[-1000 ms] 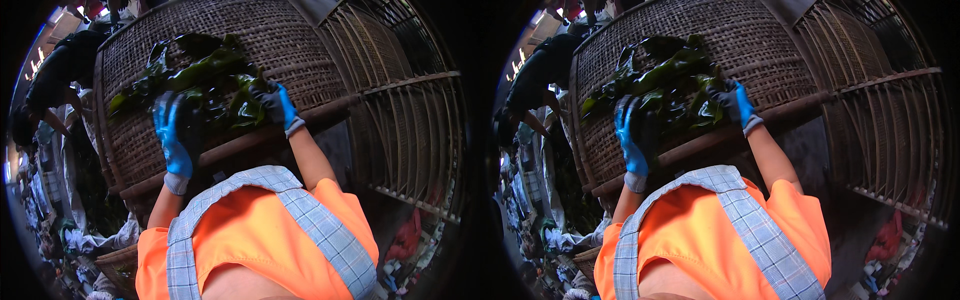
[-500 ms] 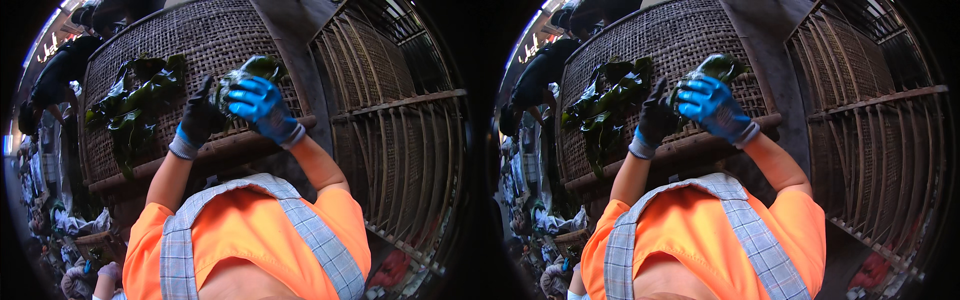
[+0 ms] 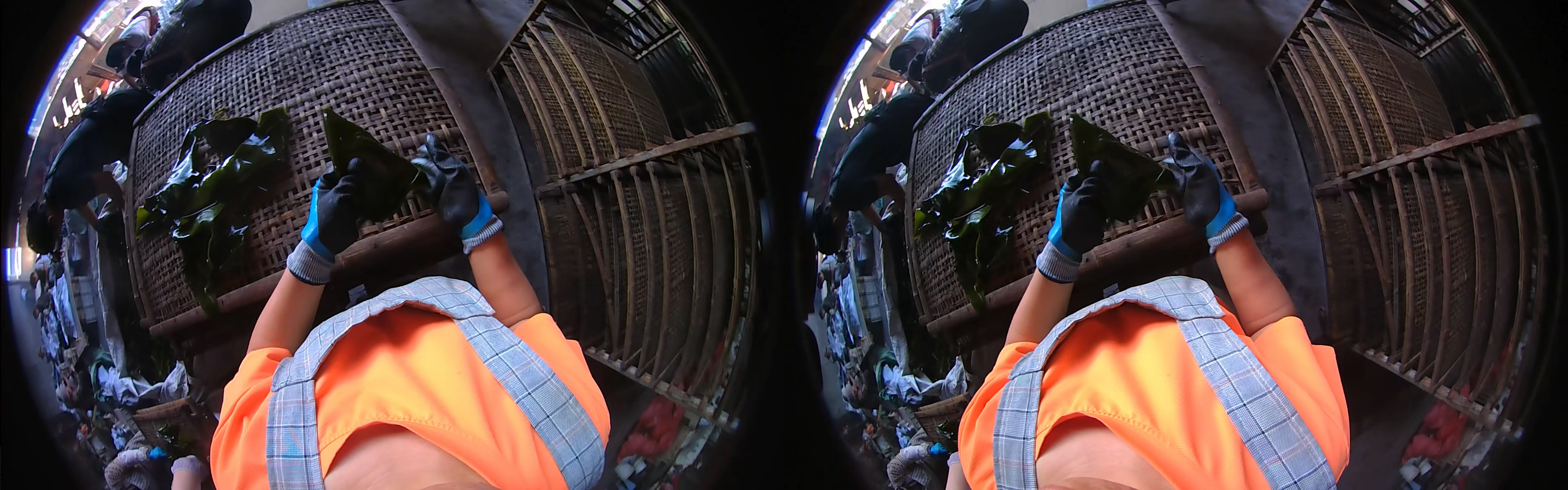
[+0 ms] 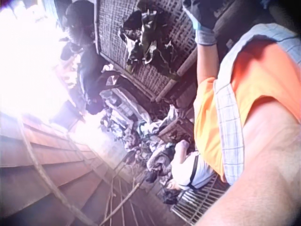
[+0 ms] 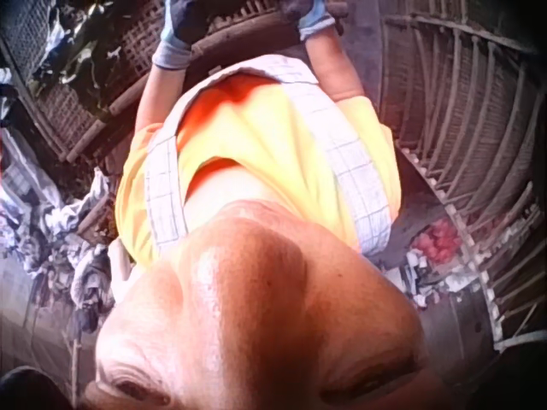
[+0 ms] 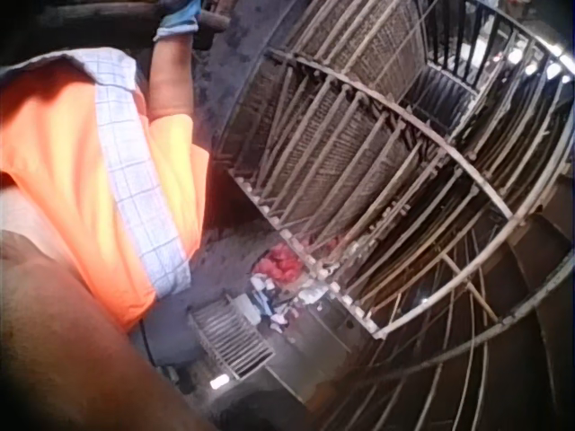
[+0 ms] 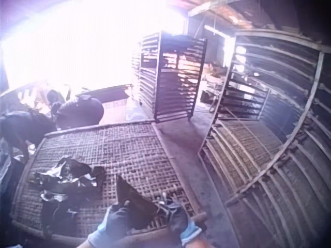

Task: The person takes seaweed from a large bag, arranges the pieces flat on a woven tray by hand, and slides the filled tray into a drying rack.

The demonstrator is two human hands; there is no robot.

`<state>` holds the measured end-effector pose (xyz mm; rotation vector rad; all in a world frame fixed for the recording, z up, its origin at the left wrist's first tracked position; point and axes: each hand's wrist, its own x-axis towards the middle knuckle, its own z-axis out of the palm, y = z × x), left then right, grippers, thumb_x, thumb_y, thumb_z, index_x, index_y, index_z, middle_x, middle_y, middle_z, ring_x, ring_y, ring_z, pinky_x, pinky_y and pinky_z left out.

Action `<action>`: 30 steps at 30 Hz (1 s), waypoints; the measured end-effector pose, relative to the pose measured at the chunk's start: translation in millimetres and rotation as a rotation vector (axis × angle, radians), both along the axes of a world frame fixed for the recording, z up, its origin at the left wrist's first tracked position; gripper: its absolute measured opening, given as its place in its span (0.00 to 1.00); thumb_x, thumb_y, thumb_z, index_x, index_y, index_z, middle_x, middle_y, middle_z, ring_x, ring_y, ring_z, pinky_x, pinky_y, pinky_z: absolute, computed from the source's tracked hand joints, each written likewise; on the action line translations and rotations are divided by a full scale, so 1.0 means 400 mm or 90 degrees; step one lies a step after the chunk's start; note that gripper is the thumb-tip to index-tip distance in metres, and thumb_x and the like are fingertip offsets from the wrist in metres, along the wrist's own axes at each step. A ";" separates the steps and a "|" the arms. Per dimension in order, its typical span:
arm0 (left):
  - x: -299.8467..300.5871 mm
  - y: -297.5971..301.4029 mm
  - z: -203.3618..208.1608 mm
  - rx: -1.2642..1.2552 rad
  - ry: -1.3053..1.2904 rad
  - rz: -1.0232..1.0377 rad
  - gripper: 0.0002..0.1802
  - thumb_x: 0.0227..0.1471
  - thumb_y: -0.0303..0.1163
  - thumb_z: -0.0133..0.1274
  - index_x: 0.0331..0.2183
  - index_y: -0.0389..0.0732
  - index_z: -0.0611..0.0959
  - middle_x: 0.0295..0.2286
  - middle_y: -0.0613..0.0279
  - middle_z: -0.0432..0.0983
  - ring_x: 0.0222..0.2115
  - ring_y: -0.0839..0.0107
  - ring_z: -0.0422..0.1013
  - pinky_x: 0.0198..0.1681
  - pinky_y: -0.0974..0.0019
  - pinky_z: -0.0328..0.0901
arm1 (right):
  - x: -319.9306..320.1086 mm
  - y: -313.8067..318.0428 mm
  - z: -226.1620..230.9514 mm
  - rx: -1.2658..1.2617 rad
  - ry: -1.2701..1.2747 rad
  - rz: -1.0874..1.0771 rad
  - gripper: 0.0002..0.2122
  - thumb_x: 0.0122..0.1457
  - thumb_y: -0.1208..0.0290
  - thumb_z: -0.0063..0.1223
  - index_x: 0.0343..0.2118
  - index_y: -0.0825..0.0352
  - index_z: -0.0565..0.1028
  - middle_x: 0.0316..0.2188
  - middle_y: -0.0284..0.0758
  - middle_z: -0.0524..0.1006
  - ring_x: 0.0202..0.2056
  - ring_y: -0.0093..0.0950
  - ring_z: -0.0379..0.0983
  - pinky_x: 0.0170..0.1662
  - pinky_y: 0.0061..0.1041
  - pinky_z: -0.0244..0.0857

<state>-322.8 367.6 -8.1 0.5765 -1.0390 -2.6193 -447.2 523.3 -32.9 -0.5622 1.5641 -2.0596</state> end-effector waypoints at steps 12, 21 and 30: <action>-0.187 0.128 -0.138 -0.032 0.020 -0.139 0.12 0.55 0.29 0.45 0.41 0.38 0.77 0.36 0.62 0.76 0.33 0.71 0.73 0.34 0.71 0.70 | -0.161 0.098 -0.023 0.034 -0.011 -0.063 0.17 0.53 0.76 0.51 0.48 0.71 0.68 0.38 0.33 0.75 0.37 0.20 0.70 0.43 0.20 0.65; -0.076 0.061 -0.080 -0.470 -0.372 -0.336 0.29 0.54 0.57 0.42 0.31 0.39 0.81 0.18 0.62 0.76 0.14 0.72 0.70 0.17 0.71 0.64 | -0.187 0.218 -0.084 0.368 0.162 -0.118 0.22 0.61 0.59 0.39 0.51 0.72 0.66 0.43 0.41 0.73 0.46 0.32 0.68 0.49 0.30 0.62; 0.355 -0.258 -0.011 -1.019 -0.330 0.562 0.14 0.48 0.29 0.56 0.38 0.36 0.78 0.35 0.51 0.75 0.38 0.59 0.72 0.42 0.64 0.66 | 0.066 -0.250 0.151 0.148 0.302 0.101 0.16 0.56 0.78 0.51 0.49 0.72 0.69 0.41 0.36 0.75 0.40 0.22 0.71 0.47 0.21 0.64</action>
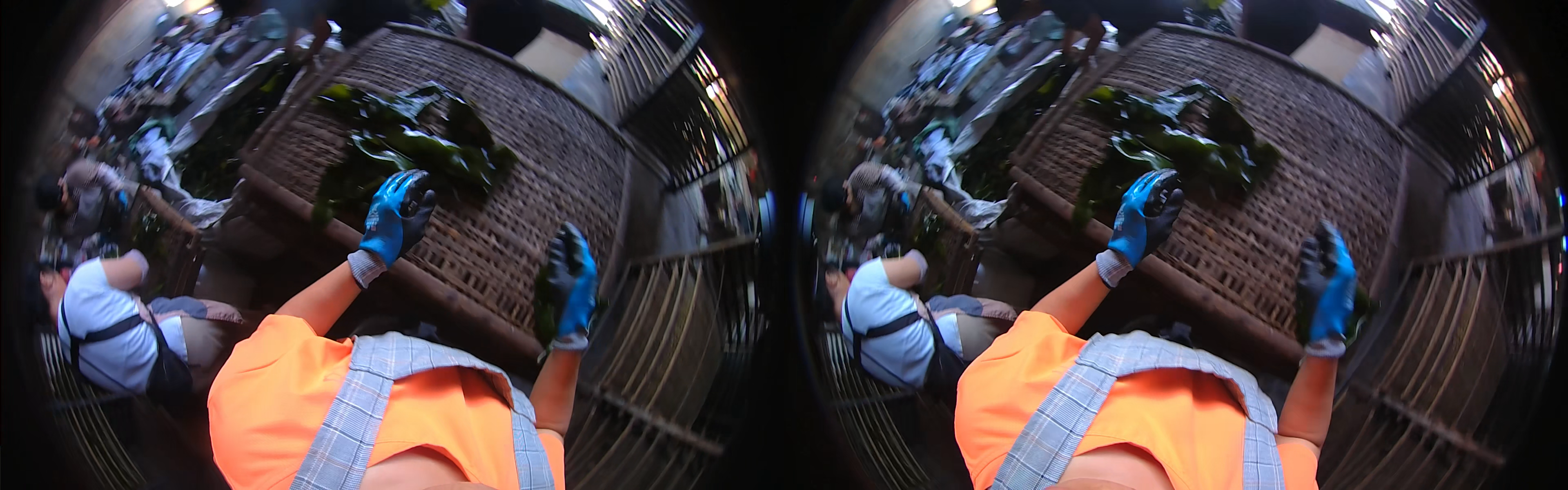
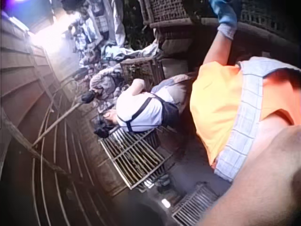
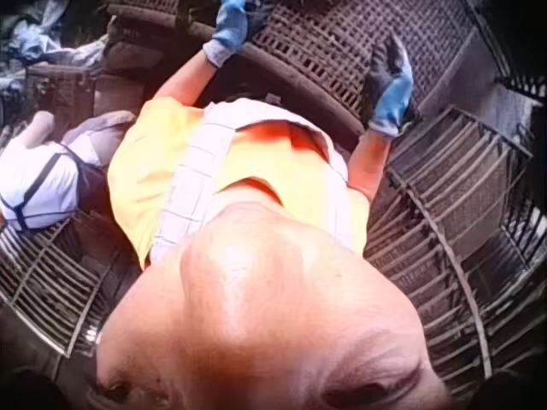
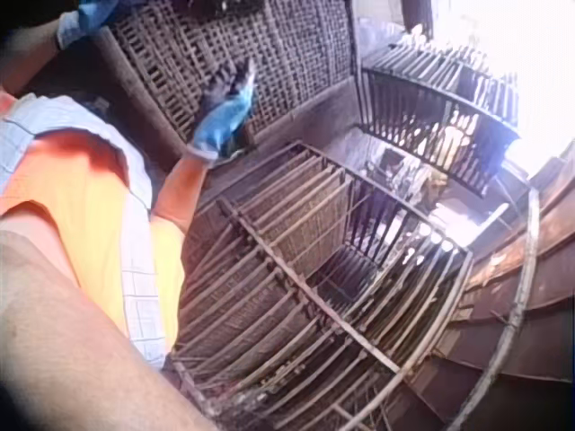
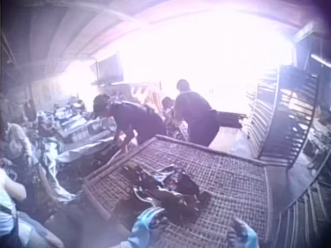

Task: The person takes seaweed from a large bag, arranges the pieces flat on a woven tray by hand, and slides the filled tray into a drying rack.

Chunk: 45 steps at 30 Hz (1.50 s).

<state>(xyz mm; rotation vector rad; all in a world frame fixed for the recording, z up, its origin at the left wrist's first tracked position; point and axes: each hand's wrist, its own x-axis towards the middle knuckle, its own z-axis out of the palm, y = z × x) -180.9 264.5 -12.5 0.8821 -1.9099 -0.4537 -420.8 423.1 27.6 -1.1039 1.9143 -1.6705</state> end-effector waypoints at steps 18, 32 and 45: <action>0.169 -0.074 -0.054 0.450 0.319 -0.122 0.12 0.55 0.29 0.51 0.42 0.35 0.77 0.33 0.73 0.73 0.31 0.85 0.66 0.35 0.79 0.63 | 0.112 -0.551 -0.264 -0.001 0.282 0.209 0.16 0.48 0.80 0.49 0.42 0.63 0.74 0.36 0.35 0.77 0.36 0.33 0.74 0.41 0.30 0.68; -0.147 -0.098 -0.004 0.655 0.338 -0.507 0.13 0.55 0.32 0.48 0.42 0.38 0.75 0.31 0.65 0.75 0.31 0.70 0.74 0.33 0.67 0.71 | 0.001 -0.264 0.005 0.011 -0.174 0.192 0.12 0.51 0.83 0.52 0.40 0.70 0.73 0.34 0.31 0.76 0.34 0.22 0.71 0.40 0.25 0.69; -0.336 0.017 0.047 0.814 0.019 -0.781 0.24 0.54 0.32 0.51 0.51 0.35 0.68 0.43 0.63 0.70 0.42 0.73 0.67 0.45 0.71 0.64 | -0.202 -0.032 0.128 0.079 0.040 0.472 0.15 0.58 0.77 0.46 0.49 0.67 0.70 0.45 0.33 0.72 0.46 0.23 0.68 0.54 0.25 0.61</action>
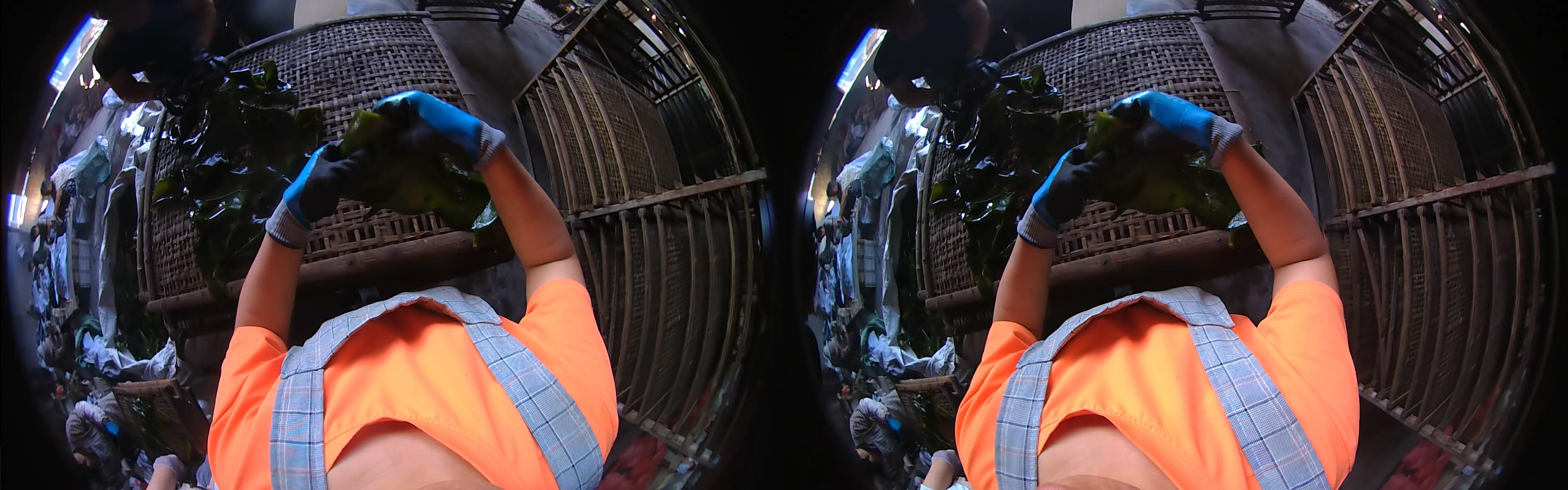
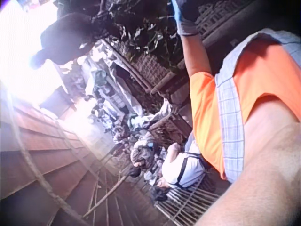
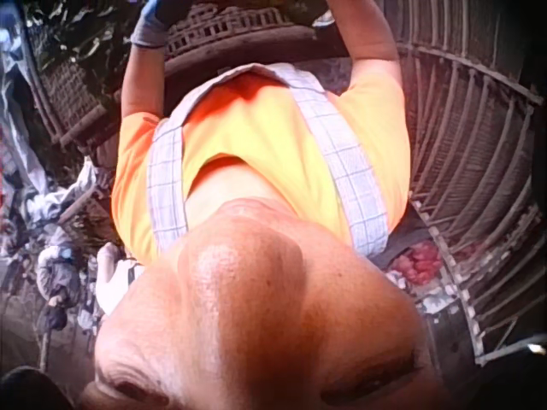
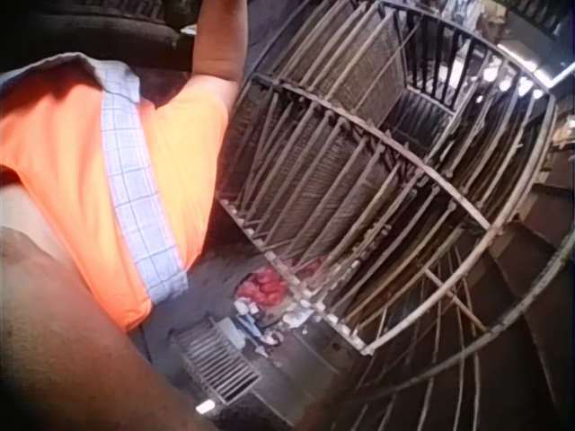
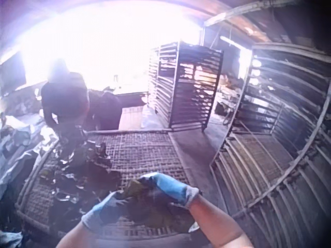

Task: The person takes seaweed from a large bag, arranges the pieces flat on a woven tray by hand, and slides the filled tray into a drying rack.

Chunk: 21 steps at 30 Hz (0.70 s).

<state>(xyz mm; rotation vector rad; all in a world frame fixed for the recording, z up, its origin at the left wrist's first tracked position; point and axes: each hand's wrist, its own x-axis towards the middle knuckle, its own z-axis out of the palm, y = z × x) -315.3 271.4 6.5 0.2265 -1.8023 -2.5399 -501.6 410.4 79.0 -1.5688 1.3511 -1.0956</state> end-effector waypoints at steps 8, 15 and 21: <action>-0.142 0.057 -0.026 0.440 0.133 -0.007 0.18 0.56 0.29 0.44 0.48 0.38 0.71 0.43 0.57 0.72 0.43 0.66 0.69 0.49 0.66 0.64 | -0.096 0.141 -0.134 0.020 -0.473 -0.134 0.15 0.60 0.73 0.43 0.49 0.68 0.68 0.43 0.31 0.73 0.44 0.22 0.69 0.49 0.26 0.64; -0.379 0.072 -0.062 0.314 0.045 -0.003 0.17 0.59 0.39 0.41 0.45 0.38 0.72 0.38 0.60 0.74 0.37 0.71 0.70 0.42 0.65 0.67 | -0.303 0.117 -0.281 -0.119 -0.253 -0.450 0.07 0.54 0.78 0.51 0.36 0.69 0.75 0.33 0.33 0.77 0.34 0.24 0.73 0.39 0.25 0.68; -0.489 -0.028 -0.460 -0.077 -0.210 0.265 0.17 0.54 0.43 0.49 0.34 0.37 0.80 0.25 0.62 0.76 0.22 0.74 0.68 0.23 0.66 0.62 | -0.369 0.085 -0.495 0.071 -0.209 -0.729 0.04 0.54 0.76 0.52 0.31 0.69 0.75 0.29 0.33 0.77 0.29 0.25 0.73 0.36 0.23 0.68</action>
